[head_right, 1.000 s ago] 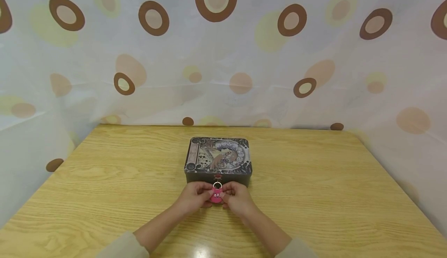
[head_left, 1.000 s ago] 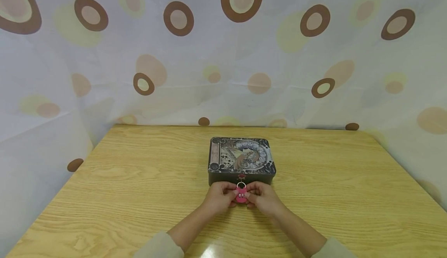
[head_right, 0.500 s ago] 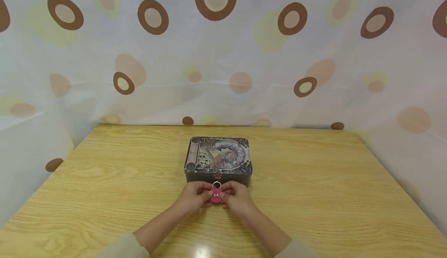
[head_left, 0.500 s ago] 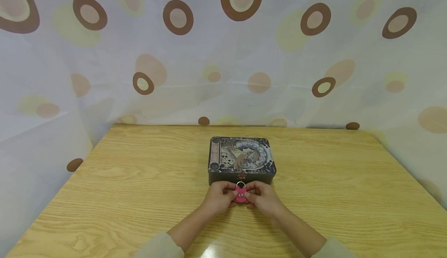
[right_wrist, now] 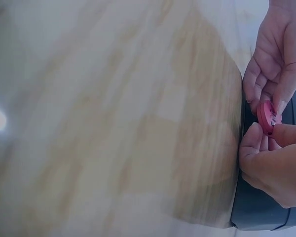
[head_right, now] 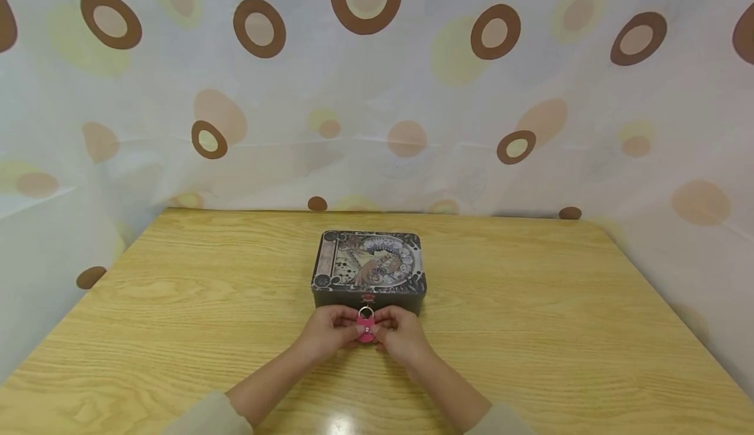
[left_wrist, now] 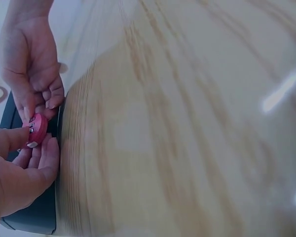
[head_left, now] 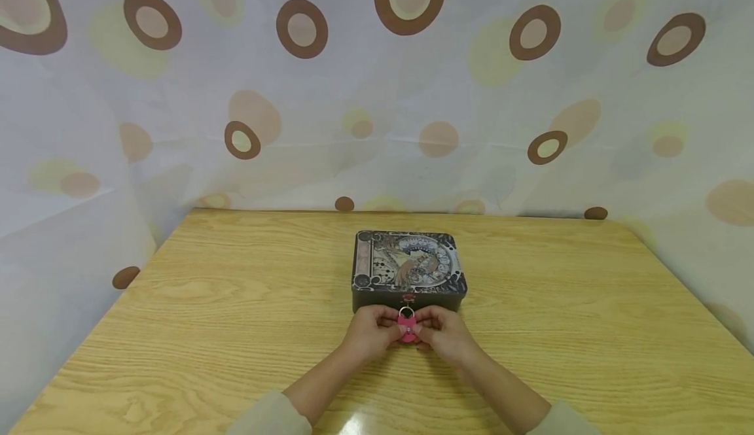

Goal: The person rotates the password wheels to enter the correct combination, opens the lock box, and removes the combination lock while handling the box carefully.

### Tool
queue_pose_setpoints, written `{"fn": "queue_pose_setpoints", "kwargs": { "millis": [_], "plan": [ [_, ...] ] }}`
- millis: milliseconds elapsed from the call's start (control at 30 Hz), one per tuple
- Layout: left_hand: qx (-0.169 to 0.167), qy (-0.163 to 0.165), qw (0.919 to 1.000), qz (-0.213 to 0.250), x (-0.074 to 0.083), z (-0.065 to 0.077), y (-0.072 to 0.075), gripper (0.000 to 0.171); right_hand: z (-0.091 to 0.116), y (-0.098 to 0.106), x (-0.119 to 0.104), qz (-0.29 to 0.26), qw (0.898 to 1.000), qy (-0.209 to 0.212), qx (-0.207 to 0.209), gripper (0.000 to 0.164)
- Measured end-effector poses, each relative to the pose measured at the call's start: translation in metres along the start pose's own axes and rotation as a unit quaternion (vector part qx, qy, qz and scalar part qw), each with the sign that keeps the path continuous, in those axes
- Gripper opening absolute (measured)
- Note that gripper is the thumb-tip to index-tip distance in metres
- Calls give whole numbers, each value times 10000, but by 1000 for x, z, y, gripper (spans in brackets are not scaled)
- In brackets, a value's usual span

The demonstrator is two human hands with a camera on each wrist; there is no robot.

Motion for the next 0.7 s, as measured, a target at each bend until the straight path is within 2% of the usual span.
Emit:
{"fn": "queue_pose_setpoints", "kwargs": {
  "millis": [300,700],
  "plan": [
    [155,-170,9988,-435,0,0,0,16,1,0,-1,14,10000,67,-53,18],
    [135,-239,9983,-510,0,-1,-2,13,0,-2,0,-45,9999,77,-68,17]
  ]
}}
Point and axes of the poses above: each hand's wrist, its own z-axis away from the middle knuckle, its own y-axis out of the back of the hand, x = y × z, the point moved 4 cm from there along -z, towards the middle knuckle, and after that the axes turned 3 degrees about -z, right-handed, at the moved point
